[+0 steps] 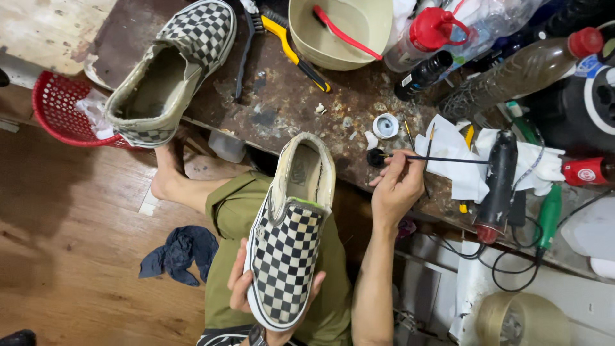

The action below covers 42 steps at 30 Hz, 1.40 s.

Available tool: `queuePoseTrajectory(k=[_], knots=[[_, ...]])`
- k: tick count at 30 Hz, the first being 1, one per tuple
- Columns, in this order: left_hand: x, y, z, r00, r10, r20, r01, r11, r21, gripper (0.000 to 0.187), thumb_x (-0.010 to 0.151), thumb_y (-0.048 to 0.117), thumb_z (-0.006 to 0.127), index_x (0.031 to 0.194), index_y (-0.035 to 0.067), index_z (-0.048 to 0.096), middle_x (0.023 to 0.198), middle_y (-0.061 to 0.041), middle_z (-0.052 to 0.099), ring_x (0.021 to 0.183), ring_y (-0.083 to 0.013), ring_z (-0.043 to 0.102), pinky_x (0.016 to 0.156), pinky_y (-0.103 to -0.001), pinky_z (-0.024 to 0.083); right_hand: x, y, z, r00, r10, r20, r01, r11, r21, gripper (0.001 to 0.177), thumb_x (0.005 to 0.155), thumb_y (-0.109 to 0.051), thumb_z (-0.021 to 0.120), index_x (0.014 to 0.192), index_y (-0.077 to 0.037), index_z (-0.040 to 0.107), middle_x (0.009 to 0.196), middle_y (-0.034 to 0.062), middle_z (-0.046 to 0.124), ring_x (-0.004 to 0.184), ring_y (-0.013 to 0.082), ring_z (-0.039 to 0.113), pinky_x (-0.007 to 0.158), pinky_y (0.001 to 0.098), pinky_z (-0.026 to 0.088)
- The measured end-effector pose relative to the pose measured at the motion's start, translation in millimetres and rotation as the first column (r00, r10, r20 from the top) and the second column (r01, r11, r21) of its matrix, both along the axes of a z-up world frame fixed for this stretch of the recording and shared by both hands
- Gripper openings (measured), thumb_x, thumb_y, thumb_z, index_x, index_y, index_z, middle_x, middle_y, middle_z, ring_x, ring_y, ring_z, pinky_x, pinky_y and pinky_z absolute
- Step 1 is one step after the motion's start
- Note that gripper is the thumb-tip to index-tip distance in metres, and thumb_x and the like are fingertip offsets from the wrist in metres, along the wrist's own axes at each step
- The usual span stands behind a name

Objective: The person paints the black squares of a checkered slip-on shoe using a small brush. They hold the shoe in their left hand and repeatedly dip the brush into a small container of black paint on the table to continue filling in the pattern.

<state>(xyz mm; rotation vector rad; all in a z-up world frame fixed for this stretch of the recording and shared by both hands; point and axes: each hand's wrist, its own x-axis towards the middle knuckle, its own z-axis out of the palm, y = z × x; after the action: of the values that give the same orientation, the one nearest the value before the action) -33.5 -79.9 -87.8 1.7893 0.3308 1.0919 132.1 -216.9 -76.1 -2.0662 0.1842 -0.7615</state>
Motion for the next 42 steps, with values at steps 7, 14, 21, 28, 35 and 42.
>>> queuePoseTrajectory(k=[7,14,21,28,35,42], knots=[[2,-3,-9,0.999,0.035,0.019,-0.034,0.999,-0.031,0.095,0.054,0.045,0.084,0.124,0.013,0.029,0.131,-0.021,0.041,0.126,-0.0424,0.052,0.116,-0.054,0.043,1,1,-1,1.0,-0.003,-0.014,0.003,1.0,-0.003,0.019,0.102,-0.014,0.042,0.096,-0.002,0.055,0.075,0.0116,0.059,0.044,0.0149,0.052,0.037,0.026,0.047],[0,-4,-10,1.0,0.029,0.006,-0.029,1.0,-0.01,0.095,0.055,0.046,0.083,0.124,0.013,0.027,0.132,-0.021,0.039,0.128,-0.0421,0.05,0.116,-0.054,0.042,1,0,-1,1.0,0.006,-0.024,-0.007,0.999,-0.043,0.023,0.103,-0.017,0.042,0.096,0.0,0.055,0.076,0.0118,0.06,0.045,0.0156,0.053,0.037,0.0266,0.048],[1,-3,-2,0.999,0.045,-0.022,-0.046,0.999,-0.008,0.092,0.057,0.045,0.083,0.123,0.011,0.028,0.132,-0.022,0.04,0.126,-0.041,0.051,0.115,-0.052,0.043,1,-3,-13,0.997,-0.034,0.074,0.006,0.939,0.343,0.02,0.103,-0.021,0.038,0.095,-0.003,0.044,0.076,0.0118,0.05,0.037,0.0139,0.047,0.032,0.0227,0.036],[4,7,14,0.999,-0.011,-0.033,0.01,1.0,-0.007,0.087,0.065,0.044,0.081,0.126,0.01,0.029,0.134,-0.023,0.043,0.129,-0.0375,0.049,0.115,-0.05,0.043,-70,34,11,0.977,-0.087,0.196,-0.045,0.81,0.584,0.014,0.102,-0.018,0.043,0.095,-0.006,0.042,0.101,0.0087,0.048,0.05,0.0126,0.043,0.03,0.0254,0.039],[5,5,20,0.999,-0.045,0.0,0.045,0.997,-0.067,0.087,0.07,0.041,0.08,0.131,0.01,0.027,0.139,-0.023,0.039,0.133,-0.0376,0.045,0.119,-0.051,0.036,-127,83,52,0.975,-0.028,0.22,-0.137,0.703,0.697,0.017,0.094,-0.024,0.043,0.091,-0.007,0.044,0.081,0.0093,0.043,0.05,0.0113,0.041,0.027,0.0225,0.037],[-134,-56,-259,0.839,0.513,-0.179,0.036,0.277,0.96,0.077,0.1,0.071,0.046,0.154,0.028,0.012,0.156,-0.008,0.021,0.132,-0.0336,0.038,0.104,-0.049,0.04,-141,108,46,0.96,-0.041,0.277,-0.081,0.907,0.412,0.026,0.1,-0.02,0.033,0.084,0.0,0.037,0.067,0.0136,0.037,0.047,0.016,0.035,0.03,0.0243,0.031]])
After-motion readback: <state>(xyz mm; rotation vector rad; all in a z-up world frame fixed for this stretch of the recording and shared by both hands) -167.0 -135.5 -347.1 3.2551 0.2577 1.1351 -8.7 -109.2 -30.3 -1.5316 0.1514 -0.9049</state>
